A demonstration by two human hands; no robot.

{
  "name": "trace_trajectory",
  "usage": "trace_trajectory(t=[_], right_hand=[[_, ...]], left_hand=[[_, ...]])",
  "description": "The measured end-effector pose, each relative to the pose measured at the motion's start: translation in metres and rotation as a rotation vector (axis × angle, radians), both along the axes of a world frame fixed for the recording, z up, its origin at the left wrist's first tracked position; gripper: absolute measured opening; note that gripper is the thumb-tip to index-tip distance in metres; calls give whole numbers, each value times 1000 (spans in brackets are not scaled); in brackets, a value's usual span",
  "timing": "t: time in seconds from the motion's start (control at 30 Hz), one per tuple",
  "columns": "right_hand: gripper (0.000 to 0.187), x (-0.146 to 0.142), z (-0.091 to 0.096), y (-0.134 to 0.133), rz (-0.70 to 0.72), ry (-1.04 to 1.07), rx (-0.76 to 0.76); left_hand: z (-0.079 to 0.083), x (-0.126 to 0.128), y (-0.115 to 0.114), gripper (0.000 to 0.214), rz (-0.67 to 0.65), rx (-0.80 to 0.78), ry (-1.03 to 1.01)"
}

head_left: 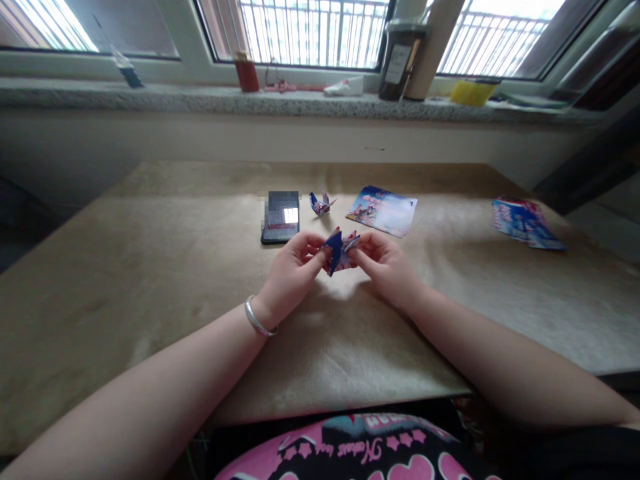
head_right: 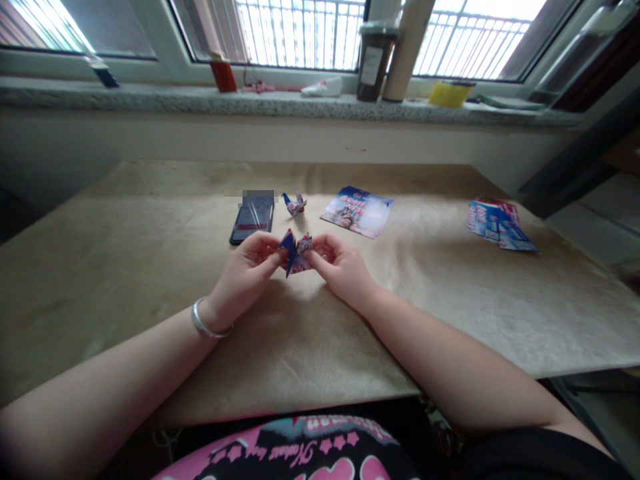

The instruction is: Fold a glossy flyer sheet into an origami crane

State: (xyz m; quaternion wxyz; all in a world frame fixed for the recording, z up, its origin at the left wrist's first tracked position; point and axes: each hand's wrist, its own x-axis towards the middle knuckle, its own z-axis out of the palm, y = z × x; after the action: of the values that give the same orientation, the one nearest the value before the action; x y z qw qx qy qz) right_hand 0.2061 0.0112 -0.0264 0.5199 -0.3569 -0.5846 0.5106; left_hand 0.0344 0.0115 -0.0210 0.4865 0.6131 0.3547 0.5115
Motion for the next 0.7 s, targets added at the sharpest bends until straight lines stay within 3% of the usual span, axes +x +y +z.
trace_trajectory(t=[0.23,0.7], right_hand=[[28,2,1,0,-109,-87,46],[26,1,5,-7,-91,-126,72]], left_hand=[[1,2,-2,22,10,45,-14],[5,2,-5,19,12,-23,-27]])
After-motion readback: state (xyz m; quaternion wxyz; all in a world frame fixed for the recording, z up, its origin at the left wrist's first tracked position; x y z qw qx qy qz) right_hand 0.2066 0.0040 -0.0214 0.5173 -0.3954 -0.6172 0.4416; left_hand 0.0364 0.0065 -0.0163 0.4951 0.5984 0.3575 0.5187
